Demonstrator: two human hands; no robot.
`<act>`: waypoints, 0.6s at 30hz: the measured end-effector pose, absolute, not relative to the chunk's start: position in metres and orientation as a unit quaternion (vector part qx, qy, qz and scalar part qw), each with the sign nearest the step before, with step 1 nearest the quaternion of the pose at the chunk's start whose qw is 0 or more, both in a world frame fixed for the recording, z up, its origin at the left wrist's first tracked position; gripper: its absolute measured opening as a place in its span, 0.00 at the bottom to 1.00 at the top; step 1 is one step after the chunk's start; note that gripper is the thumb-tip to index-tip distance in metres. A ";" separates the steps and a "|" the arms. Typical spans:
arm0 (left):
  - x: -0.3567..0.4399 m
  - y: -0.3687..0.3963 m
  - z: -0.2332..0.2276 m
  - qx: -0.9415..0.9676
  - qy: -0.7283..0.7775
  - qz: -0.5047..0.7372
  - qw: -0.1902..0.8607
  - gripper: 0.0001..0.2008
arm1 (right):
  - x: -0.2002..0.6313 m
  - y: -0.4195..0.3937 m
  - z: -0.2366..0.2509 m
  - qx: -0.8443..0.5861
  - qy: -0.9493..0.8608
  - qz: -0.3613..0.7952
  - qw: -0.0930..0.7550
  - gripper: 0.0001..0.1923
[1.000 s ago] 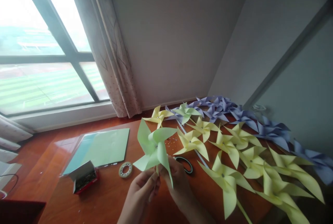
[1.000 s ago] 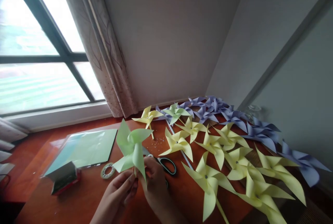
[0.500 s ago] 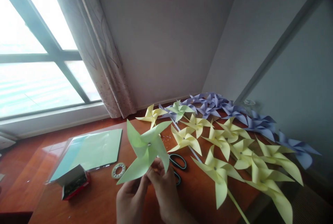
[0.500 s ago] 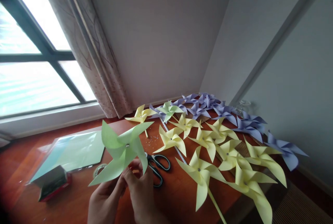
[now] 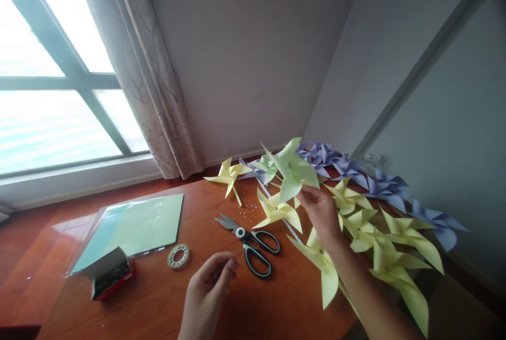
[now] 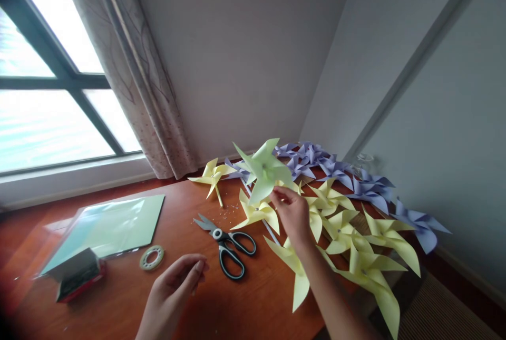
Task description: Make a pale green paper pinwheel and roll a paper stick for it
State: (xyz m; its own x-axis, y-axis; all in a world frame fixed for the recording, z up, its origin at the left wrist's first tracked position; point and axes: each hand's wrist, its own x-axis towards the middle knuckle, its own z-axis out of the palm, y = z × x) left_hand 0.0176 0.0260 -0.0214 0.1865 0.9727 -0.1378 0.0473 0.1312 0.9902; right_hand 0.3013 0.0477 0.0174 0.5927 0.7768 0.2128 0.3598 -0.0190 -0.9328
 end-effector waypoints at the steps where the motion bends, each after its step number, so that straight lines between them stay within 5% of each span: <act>1: 0.018 0.026 -0.022 0.520 0.488 0.405 0.572 0.19 | 0.324 0.057 0.020 -0.705 -0.415 0.167 0.551 0.20; 6: 0.020 0.025 -0.025 0.535 0.474 0.405 0.570 0.19 | 0.410 0.111 0.033 -0.797 -0.429 0.097 0.414 0.10; 18: 0.015 0.027 -0.032 0.549 0.485 0.385 0.561 0.19 | 0.442 0.178 0.007 -0.883 -0.453 0.028 0.121 0.16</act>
